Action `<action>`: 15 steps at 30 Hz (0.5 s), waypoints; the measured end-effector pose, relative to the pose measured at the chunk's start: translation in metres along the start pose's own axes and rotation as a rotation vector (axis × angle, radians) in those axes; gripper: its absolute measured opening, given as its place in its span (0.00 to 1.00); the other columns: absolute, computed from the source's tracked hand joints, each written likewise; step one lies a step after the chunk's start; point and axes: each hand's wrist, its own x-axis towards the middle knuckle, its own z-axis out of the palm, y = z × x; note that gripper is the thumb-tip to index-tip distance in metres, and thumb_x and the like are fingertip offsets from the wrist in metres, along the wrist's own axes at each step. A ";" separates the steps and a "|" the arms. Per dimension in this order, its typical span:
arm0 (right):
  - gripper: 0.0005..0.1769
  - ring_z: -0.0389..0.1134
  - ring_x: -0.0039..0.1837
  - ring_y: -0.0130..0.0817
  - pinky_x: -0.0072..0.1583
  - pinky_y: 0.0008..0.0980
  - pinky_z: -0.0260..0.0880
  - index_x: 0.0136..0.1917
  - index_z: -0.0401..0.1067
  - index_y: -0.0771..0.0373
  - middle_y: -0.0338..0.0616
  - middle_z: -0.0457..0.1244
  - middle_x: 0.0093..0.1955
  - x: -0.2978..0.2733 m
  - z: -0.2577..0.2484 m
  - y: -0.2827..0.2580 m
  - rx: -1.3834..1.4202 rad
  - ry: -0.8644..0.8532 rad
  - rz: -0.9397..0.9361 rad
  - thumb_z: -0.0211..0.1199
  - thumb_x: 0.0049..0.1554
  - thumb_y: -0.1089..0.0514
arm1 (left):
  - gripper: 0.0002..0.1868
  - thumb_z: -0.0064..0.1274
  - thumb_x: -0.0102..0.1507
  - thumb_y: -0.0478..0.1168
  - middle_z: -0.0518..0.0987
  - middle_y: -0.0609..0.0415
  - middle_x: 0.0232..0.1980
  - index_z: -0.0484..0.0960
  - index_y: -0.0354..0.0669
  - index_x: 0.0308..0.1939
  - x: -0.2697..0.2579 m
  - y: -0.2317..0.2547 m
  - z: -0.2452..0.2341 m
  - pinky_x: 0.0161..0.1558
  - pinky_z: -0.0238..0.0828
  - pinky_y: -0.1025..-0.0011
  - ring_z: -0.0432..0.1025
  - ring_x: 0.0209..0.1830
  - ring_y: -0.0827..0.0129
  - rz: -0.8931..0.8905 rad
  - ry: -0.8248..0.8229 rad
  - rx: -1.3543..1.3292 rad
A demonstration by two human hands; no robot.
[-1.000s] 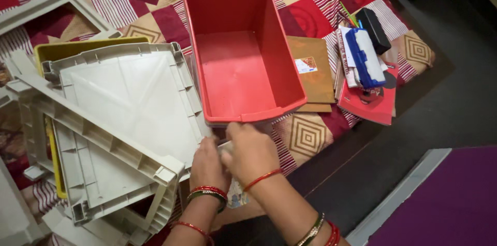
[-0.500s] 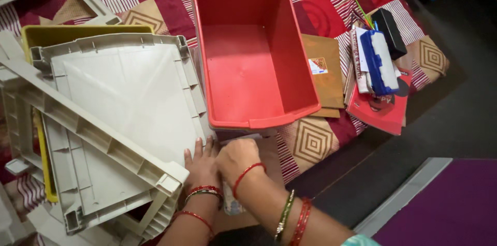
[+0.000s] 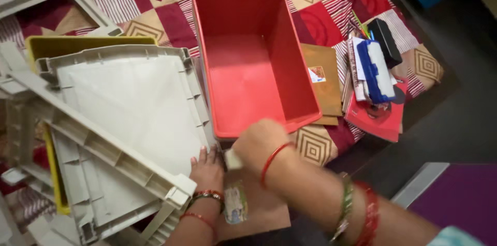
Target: The person assembles white plastic frame components on a bed by connecting interlocking pieces and inserting short rods into the frame's slots. The person handles the frame sections and rods by hand, progressively building a larger structure.
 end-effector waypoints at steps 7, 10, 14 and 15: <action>0.17 0.73 0.48 0.49 0.49 0.47 0.73 0.46 0.77 0.58 0.51 0.71 0.44 -0.042 -0.038 0.022 0.184 0.156 0.102 0.66 0.51 0.44 | 0.30 0.38 0.70 0.48 0.70 0.48 0.69 0.60 0.48 0.77 -0.016 0.011 -0.066 0.66 0.63 0.56 0.65 0.70 0.55 -0.358 -0.034 -0.472; 0.27 0.72 0.49 0.53 0.50 0.52 0.71 0.48 0.75 0.60 0.54 0.70 0.45 -0.046 -0.053 0.026 0.311 0.174 0.171 0.62 0.54 0.34 | 0.28 0.41 0.70 0.53 0.84 0.40 0.56 0.79 0.35 0.64 -0.015 0.011 -0.115 0.59 0.71 0.60 0.77 0.57 0.53 -0.590 -0.208 -1.135; 0.31 0.72 0.48 0.55 0.51 0.55 0.69 0.47 0.75 0.61 0.56 0.70 0.43 -0.057 -0.077 0.031 0.558 0.328 0.232 0.54 0.56 0.31 | 0.23 0.54 0.62 0.47 0.80 0.45 0.59 0.80 0.52 0.62 -0.030 -0.001 -0.162 0.59 0.70 0.64 0.74 0.56 0.54 0.150 -0.073 -0.480; 0.30 0.72 0.48 0.55 0.51 0.54 0.70 0.48 0.74 0.61 0.57 0.70 0.43 -0.060 -0.083 0.033 0.586 0.343 0.245 0.56 0.54 0.31 | 0.22 0.54 0.61 0.43 0.82 0.45 0.57 0.81 0.47 0.60 -0.038 -0.005 -0.171 0.57 0.73 0.65 0.77 0.54 0.58 0.064 -0.073 -0.758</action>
